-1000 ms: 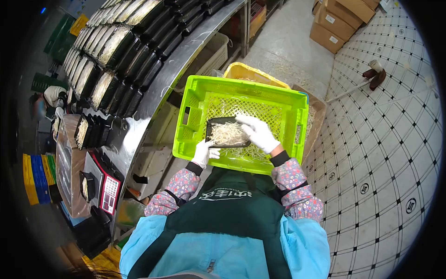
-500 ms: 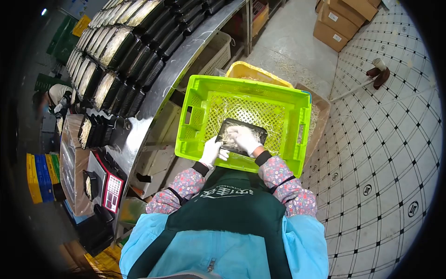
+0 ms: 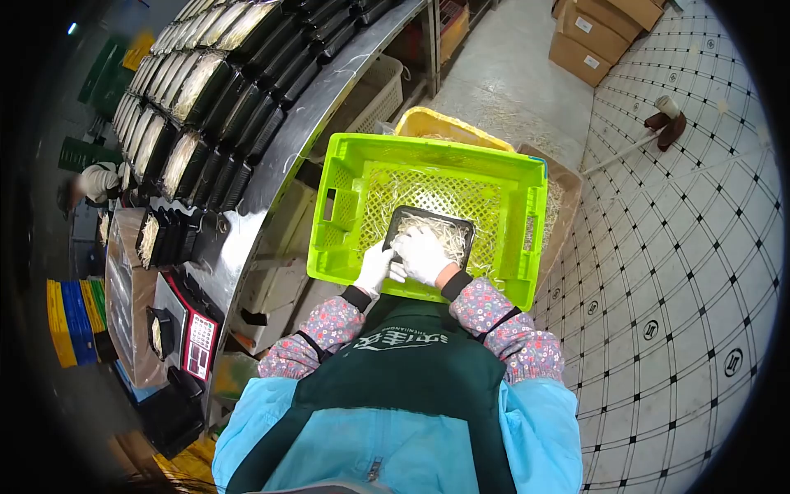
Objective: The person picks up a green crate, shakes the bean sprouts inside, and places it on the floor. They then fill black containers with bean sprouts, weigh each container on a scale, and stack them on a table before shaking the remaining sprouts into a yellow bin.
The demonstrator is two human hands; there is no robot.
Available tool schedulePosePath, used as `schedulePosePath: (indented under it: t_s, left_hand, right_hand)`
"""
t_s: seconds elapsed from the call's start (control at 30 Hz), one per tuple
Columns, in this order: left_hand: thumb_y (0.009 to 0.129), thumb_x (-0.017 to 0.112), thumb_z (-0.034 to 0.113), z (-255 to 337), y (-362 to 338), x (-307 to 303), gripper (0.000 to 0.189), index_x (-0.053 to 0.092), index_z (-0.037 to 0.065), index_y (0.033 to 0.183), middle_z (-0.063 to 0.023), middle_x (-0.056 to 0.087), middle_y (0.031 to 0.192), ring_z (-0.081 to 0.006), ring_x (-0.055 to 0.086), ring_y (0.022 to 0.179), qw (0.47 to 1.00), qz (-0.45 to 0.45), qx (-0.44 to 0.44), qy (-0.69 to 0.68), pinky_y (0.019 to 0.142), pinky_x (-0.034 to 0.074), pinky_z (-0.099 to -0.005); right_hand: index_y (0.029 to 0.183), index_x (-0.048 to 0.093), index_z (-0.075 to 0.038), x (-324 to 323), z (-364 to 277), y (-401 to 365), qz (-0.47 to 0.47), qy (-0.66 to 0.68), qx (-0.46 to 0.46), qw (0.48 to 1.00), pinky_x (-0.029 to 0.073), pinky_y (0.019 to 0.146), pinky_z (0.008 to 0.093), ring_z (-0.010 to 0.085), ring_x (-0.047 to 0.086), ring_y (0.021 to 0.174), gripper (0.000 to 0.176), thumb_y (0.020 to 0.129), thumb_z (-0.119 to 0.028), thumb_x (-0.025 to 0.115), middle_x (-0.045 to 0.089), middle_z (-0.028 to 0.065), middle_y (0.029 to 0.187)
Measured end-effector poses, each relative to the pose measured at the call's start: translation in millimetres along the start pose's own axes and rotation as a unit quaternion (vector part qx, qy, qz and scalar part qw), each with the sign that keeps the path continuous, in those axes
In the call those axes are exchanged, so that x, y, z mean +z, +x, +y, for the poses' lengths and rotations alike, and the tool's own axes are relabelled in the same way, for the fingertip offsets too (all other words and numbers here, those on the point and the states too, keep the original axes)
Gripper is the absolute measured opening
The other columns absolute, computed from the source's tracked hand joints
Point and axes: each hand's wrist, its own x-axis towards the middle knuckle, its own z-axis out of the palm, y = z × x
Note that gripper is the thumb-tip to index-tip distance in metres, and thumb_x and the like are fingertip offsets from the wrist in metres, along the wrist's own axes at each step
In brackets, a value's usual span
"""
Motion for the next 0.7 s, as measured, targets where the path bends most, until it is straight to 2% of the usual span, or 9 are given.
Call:
schedulePosePath:
  t_s: [0.1, 0.17, 0.23, 0.3, 0.37, 0.43, 0.57, 0.63, 0.7]
  left_hand:
    - [0.094, 0.044, 0.011, 2.3, -3.0, -6.6, 0.03, 0.05, 0.001, 0.121, -0.0171, 0.064, 0.09, -0.0227, 0.064, 0.054, 1.0, 0.002, -0.007, -0.01, 0.047, 0.057, -0.0342]
    - [0.093, 0.043, 0.01, -2.3, 0.9, -17.9, 0.031, 0.049, 0.001, 0.122, -0.0178, 0.064, 0.09, -0.0226, 0.064, 0.055, 0.999, 0.029, 0.0, -0.037, 0.047, 0.058, -0.0344]
    - [0.093, 0.043, 0.01, -3.4, 2.0, -30.5, 0.032, 0.048, 0.002, 0.123, -0.0178, 0.064, 0.092, -0.0226, 0.064, 0.055, 0.998, 0.036, -0.015, -0.046, 0.047, 0.058, -0.0344]
    - [0.093, 0.041, 0.009, -4.1, 0.8, -39.0, 0.033, 0.047, 0.002, 0.125, -0.0171, 0.064, 0.095, -0.0226, 0.064, 0.055, 0.996, 0.063, -0.023, -0.051, 0.047, 0.058, -0.0345]
    - [0.093, 0.042, 0.01, -5.5, -2.0, -36.6, 0.033, 0.047, 0.002, 0.125, -0.0162, 0.064, 0.097, -0.0229, 0.064, 0.055, 0.996, 0.066, -0.016, -0.05, 0.047, 0.058, -0.0346]
    - [0.093, 0.041, 0.01, -1.9, -6.8, -24.2, 0.034, 0.048, 0.002, 0.124, -0.0192, 0.065, 0.09, -0.0229, 0.064, 0.052, 0.995, 0.067, 0.018, -0.067, 0.045, 0.057, -0.033]
    - [0.093, 0.041, 0.01, 0.3, -9.4, -16.5, 0.036, 0.047, 0.002, 0.127, -0.0183, 0.065, 0.094, -0.0225, 0.064, 0.052, 0.997, 0.044, 0.025, -0.059, 0.045, 0.057, -0.0329]
    - [0.094, 0.044, 0.012, -1.1, -13.0, -27.7, 0.035, 0.046, 0.003, 0.127, -0.0157, 0.064, 0.095, -0.023, 0.064, 0.054, 0.997, 0.061, 0.015, -0.046, 0.047, 0.058, -0.0344]
    - [0.093, 0.045, 0.013, -2.9, -17.3, -37.6, 0.036, 0.045, 0.003, 0.128, -0.0167, 0.064, 0.095, -0.0231, 0.063, 0.054, 0.996, 0.073, 0.006, -0.058, 0.047, 0.057, -0.0345]
  right_hand:
    - [0.105, 0.067, -0.013, -10.4, 12.6, 2.1, 0.002, 0.145, 0.007, 0.989, 0.046, 0.081, 0.0396, 0.0262, 0.058, 0.092, 0.027, 0.08, -0.017, 0.057, 0.066, 0.0073, 0.099]
    - [0.107, 0.069, -0.011, -17.9, 24.4, -1.4, 0.113, 0.259, -0.009, 0.959, 0.05, 0.087, 0.0407, 0.0308, 0.063, 0.097, 0.035, 0.079, -0.005, 0.049, 0.069, 0.0116, 0.102]
    - [0.11, 0.069, -0.012, -43.5, 36.3, -5.6, 0.138, 0.349, 0.077, 0.924, 0.049, 0.092, 0.0372, 0.0295, 0.063, 0.102, 0.037, 0.08, -0.004, 0.049, 0.069, 0.0127, 0.104]
    - [0.11, 0.069, -0.01, -42.8, 53.2, -9.4, 0.188, 0.467, 0.187, 0.843, 0.048, 0.094, 0.0365, 0.0292, 0.063, 0.102, 0.03, 0.087, -0.009, 0.05, 0.068, 0.0142, 0.105]
    - [0.113, 0.067, -0.007, -31.2, 55.9, -14.0, 0.161, 0.494, 0.203, 0.83, 0.047, 0.095, 0.0377, 0.0301, 0.062, 0.104, 0.029, 0.089, -0.01, 0.05, 0.066, 0.0163, 0.108]
    - [0.12, 0.062, -0.006, -17.2, 34.1, -11.6, 0.187, 0.277, 0.13, 0.934, 0.046, 0.097, 0.0399, 0.0317, 0.059, 0.107, 0.033, 0.088, -0.011, 0.052, 0.063, 0.0172, 0.114]
    - [0.127, 0.052, 0.0, 16.9, 11.4, -8.2, 0.144, 0.144, 0.062, 0.977, 0.041, 0.102, 0.0424, 0.0374, 0.051, 0.117, 0.045, 0.082, -0.009, 0.055, 0.055, 0.0241, 0.124]
    - [0.13, 0.053, -0.005, 9.0, 13.4, -7.6, 0.113, 0.192, 0.068, 0.972, 0.04, 0.104, 0.0425, 0.0349, 0.05, 0.122, 0.044, 0.087, -0.01, 0.053, 0.053, 0.0194, 0.13]
    - [0.13, 0.056, -0.007, -17.2, 21.7, -7.7, 0.081, 0.364, 0.08, 0.924, 0.04, 0.105, 0.0397, 0.0295, 0.051, 0.124, 0.042, 0.088, -0.011, 0.054, 0.053, 0.0164, 0.134]
